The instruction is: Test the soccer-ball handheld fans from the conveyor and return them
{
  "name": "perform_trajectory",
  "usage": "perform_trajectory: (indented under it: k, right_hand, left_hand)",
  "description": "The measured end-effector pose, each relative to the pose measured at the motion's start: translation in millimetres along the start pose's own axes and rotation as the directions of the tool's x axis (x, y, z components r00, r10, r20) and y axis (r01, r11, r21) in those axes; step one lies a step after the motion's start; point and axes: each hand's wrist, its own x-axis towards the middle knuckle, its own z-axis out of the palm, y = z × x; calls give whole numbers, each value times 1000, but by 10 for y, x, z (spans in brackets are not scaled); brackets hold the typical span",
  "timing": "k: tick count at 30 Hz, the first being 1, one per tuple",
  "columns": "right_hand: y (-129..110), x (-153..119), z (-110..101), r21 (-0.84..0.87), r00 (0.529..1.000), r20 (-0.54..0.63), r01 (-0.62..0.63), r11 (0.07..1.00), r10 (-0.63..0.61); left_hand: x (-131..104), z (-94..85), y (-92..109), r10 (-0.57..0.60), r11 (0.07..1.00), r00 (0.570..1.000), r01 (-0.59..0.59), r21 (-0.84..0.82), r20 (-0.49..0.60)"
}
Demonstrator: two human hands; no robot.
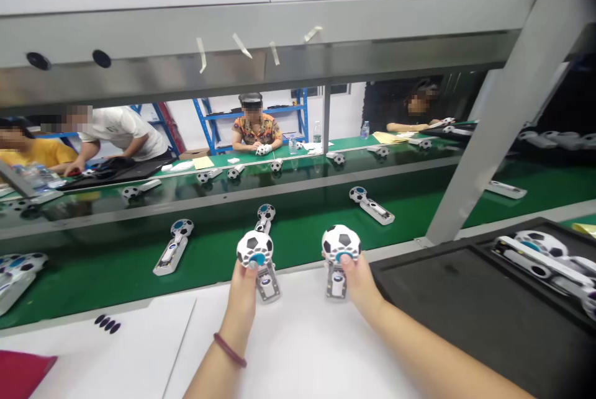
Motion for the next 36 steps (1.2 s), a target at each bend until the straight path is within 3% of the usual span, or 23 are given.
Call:
perform_trajectory:
  k: [2, 3, 5, 8, 11, 16, 20, 25, 32, 36]
  right_hand:
    - [94, 4, 11, -24, 995, 67, 81, 996, -79]
    - [127, 10, 19, -49, 991, 117, 67, 997, -61]
    - [167, 27, 39, -146, 982, 178, -35, 989, 61]
    - [190, 53, 75, -247, 976, 119, -149, 958, 182]
    - [204, 60, 116, -101, 958, 70, -270, 958, 278]
    - [202, 30, 154, 169, 890, 126, -455, 874, 439]
    - [202, -18, 172, 227, 861, 220, -502, 834, 459]
    - [216, -100, 214, 207, 837, 340, -512, 834, 429]
    - [269, -100, 208, 183, 815, 410, -514, 838, 410]
    - [308, -78, 195, 154, 828, 394, -487, 860, 398]
  left_hand:
    - [29, -29, -112, 9, 997, 998, -13, 72, 66]
    - [38, -42, -152, -21, 992, 994, 8, 124, 109]
    - [40, -61, -205, -116, 969, 972, 65, 240, 204]
    - [10, -56, -244, -172, 948, 952, 91, 304, 252]
    - [-53, -6, -255, -215, 965, 945, 166, 203, 247]
    - [-114, 40, -187, -350, 927, 882, 375, -20, 317]
    - [-80, -11, -167, -395, 899, 850, 435, -44, 348]
    - [-73, -49, -186, -360, 911, 831, 412, -33, 425]
    - [-100, -44, -139, -404, 898, 816, 440, 9, 415]
    - [-97, -41, -129, -400, 903, 816, 430, 23, 417]
